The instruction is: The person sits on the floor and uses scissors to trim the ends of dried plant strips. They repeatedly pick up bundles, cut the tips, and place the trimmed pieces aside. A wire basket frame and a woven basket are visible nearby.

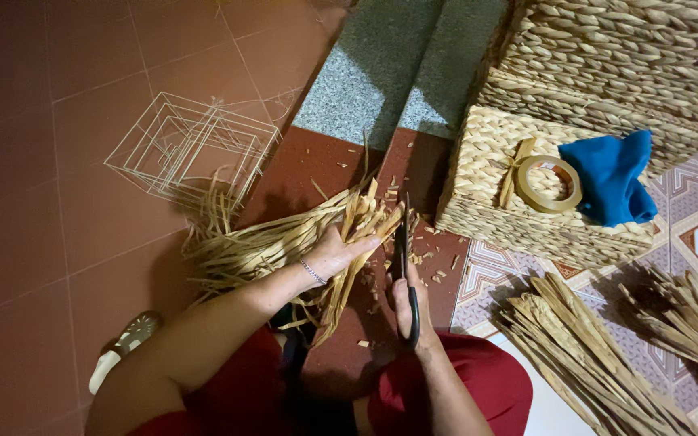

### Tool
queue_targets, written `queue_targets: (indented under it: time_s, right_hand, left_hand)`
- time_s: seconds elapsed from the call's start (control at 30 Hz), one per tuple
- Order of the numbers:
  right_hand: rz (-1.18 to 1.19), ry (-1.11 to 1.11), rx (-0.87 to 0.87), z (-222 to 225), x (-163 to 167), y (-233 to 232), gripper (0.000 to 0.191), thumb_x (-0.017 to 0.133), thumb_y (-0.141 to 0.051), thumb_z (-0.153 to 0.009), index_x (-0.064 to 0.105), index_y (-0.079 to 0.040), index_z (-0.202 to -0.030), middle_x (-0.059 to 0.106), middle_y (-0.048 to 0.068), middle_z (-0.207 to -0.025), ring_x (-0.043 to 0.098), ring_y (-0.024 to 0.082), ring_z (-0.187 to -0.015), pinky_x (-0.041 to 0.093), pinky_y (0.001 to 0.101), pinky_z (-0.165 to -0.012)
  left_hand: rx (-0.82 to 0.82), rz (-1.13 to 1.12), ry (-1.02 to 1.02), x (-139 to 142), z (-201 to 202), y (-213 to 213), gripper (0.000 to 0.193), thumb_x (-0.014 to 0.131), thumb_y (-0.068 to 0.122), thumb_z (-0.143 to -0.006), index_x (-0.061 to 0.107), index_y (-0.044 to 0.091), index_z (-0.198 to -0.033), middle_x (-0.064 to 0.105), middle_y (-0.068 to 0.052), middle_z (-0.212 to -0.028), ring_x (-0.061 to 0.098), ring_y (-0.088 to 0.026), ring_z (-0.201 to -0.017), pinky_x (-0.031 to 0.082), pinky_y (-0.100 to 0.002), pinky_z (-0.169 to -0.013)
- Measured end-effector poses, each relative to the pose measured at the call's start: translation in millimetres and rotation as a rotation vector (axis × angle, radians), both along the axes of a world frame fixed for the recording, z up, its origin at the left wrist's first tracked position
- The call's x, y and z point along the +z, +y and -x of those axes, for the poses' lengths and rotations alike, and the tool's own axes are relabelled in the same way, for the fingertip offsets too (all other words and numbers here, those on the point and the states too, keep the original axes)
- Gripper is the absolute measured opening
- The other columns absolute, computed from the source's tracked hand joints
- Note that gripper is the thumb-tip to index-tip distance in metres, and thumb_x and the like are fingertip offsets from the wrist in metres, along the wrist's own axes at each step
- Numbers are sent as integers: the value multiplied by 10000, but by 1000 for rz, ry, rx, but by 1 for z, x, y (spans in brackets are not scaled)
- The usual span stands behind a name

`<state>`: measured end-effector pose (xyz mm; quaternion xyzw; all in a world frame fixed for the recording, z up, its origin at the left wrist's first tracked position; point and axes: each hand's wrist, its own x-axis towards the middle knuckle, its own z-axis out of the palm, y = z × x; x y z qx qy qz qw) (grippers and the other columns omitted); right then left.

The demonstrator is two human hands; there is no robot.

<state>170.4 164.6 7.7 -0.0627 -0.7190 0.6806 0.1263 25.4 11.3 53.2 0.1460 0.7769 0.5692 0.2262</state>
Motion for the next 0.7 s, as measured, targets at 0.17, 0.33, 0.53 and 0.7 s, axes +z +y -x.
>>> queue_targets:
  time_s: [0.17, 0.33, 0.53, 0.7]
  right_hand:
    - [-78, 4, -11, 1, -3, 1, 704, 414, -595, -1025, 516, -33, -1436, 573, -23, -805, 490, 65, -660, 412, 244, -580]
    - [-70, -72, -30, 2, -14, 5, 704, 338, -569, -1000, 516, -42, -1431, 489, -26, -668, 444, 62, -562, 369, 252, -493]
    - [-54, 90, -63, -1, -27, 0, 655, 319, -582, -1085, 612, -18, -1245, 473, -72, -683, 410, 33, -594, 329, 234, -516]
    - [171, 47, -117, 0, -20, -2, 536, 377, -538, -1063, 572, -41, -1108, 432, -67, -651, 380, 45, -548, 295, 241, -461]
  left_hand:
    - [-25, 183, -88, 4, 6, -4, 497, 783, 464, -813, 746, 126, -1174, 738, -122, -1092, 725, -226, -992, 576, -369, -943]
    - [44, 268, -133, 4, 7, -6, 867, 860, 537, -781, 505, -19, -1343, 612, -212, -1277, 624, -293, -1186, 487, -412, -1073]
    - [6, 173, -155, -1, 2, -7, 1002, 794, 577, -737, 437, -55, -1427, 590, -194, -1366, 575, -284, -1283, 439, -400, -1108]
    - [-35, 54, -343, -6, 0, -6, 669, 759, 412, -895, 477, -59, -1278, 729, -193, -1130, 718, -260, -1014, 588, -372, -926]
